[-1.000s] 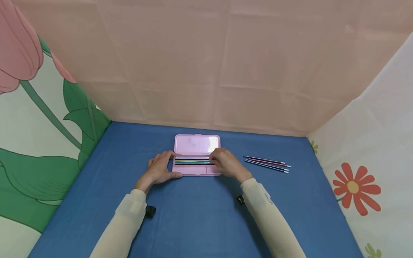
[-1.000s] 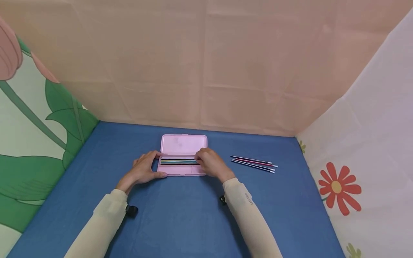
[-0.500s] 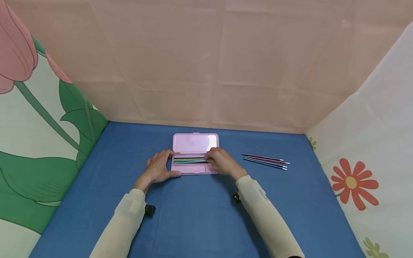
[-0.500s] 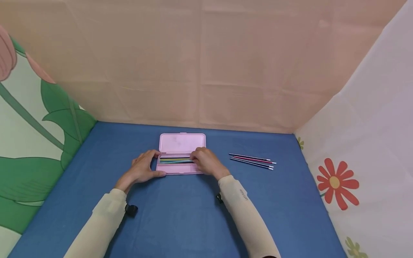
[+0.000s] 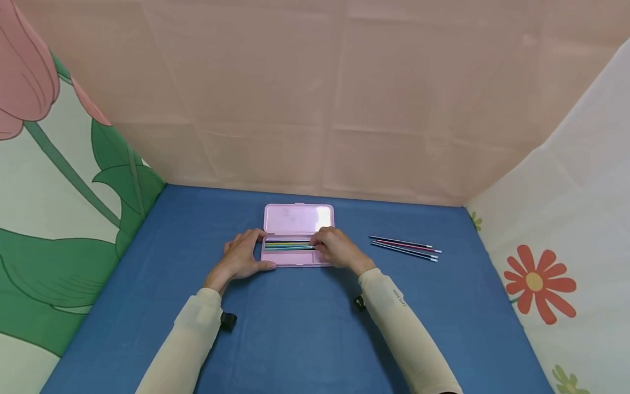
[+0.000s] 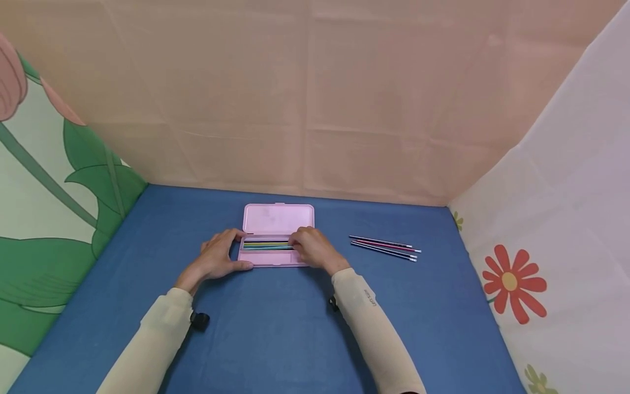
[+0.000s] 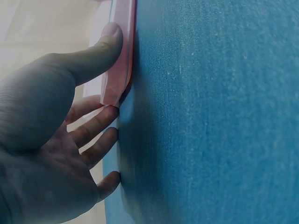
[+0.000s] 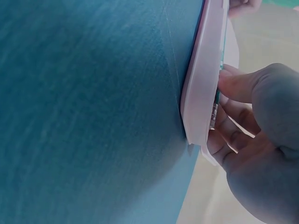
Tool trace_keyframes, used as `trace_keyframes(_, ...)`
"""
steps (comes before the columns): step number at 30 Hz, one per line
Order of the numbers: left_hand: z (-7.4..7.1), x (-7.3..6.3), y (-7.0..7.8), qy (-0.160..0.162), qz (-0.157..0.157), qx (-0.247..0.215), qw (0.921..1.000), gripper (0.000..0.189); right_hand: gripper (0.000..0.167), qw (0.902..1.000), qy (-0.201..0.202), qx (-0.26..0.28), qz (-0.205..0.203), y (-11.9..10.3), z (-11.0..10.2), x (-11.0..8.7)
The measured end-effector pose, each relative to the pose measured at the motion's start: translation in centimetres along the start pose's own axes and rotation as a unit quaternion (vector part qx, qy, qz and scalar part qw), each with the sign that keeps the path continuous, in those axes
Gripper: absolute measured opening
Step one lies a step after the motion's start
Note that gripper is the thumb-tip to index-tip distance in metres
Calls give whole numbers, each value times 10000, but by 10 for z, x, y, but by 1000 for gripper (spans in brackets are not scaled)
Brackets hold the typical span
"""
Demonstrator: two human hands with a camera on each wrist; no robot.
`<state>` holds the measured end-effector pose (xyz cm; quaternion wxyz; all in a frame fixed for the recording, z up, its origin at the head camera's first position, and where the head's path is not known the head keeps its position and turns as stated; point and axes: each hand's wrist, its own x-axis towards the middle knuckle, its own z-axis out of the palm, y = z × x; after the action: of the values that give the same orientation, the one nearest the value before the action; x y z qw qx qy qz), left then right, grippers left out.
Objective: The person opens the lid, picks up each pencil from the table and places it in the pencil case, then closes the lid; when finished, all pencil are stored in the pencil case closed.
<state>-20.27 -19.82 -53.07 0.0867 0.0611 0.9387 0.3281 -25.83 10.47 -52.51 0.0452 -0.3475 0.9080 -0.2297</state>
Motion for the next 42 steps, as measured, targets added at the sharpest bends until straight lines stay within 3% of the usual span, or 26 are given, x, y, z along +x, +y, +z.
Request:
trace_keyframes(10, 2, -2, 0, 49, 43, -44, 10000, 81, 17, 9996, -161, 202, 104, 1, -1, 0)
trace_keyframes(20, -1, -3, 5, 58, 60, 41, 10000, 81, 18, 9980, 515, 365, -95, 4, -6, -12)
trace_keyframes(29, 1, -2, 5, 87, 4, 48, 10000, 81, 22, 9940, 1002, 387, -228, 20, -19, -43)
trace_keyframes(30, 1, -1, 5, 86, -8, 62, 9999, 81, 23, 9924, 1078, 466, -372, 34, -14, -46)
trace_keyframes(32, 1, -1, 5, 78, -32, 76, 9999, 81, 23, 9913, 1156, 476, -416, 39, -15, -54)
trace_keyframes(42, -1, -2, 5, 41, -17, 101, 9999, 81, 26, 9939, 1076, 37, 226, 42, -34, -92)
